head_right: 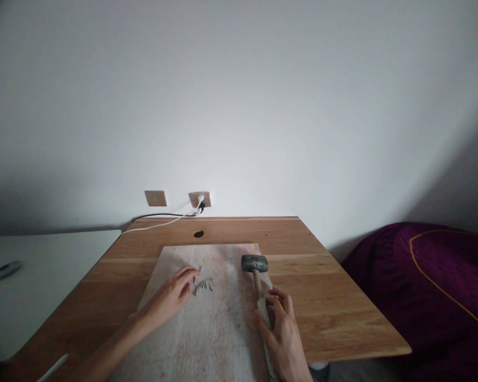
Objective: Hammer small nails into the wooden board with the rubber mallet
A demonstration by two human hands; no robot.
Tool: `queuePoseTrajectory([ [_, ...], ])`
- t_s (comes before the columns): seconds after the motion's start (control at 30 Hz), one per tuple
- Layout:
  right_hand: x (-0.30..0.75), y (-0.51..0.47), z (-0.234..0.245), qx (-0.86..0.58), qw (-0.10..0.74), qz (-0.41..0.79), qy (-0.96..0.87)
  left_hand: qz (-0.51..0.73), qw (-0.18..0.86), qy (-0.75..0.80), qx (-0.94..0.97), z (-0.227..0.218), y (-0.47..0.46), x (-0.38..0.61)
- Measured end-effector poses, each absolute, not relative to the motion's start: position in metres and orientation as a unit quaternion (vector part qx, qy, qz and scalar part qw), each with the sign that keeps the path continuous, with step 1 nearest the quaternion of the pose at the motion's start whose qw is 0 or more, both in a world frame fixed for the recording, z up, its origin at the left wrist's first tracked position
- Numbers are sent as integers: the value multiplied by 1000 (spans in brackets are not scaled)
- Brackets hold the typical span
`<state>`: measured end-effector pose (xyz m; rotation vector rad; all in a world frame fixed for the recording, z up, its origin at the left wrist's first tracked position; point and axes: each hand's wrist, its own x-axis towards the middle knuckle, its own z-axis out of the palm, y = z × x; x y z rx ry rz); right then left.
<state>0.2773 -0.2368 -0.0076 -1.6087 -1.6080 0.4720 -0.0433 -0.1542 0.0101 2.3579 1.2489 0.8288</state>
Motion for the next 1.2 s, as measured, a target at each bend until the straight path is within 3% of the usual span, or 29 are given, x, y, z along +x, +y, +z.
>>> queuePoseTrajectory([
  [0.27,275,-237,-5,-629,408,191,-633,302,116,462,826,24,-143,-33],
  [0.7,276,-236,-4,-623,404,201,-639,166,97,475,859,42,-110,-5],
  [0.9,277,-240,-3,-618,449,166,-624,108,55,496,860,46,-102,2],
  [1.2,278,-245,2,-635,478,155,-587,153,112,474,860,49,-92,-1],
])
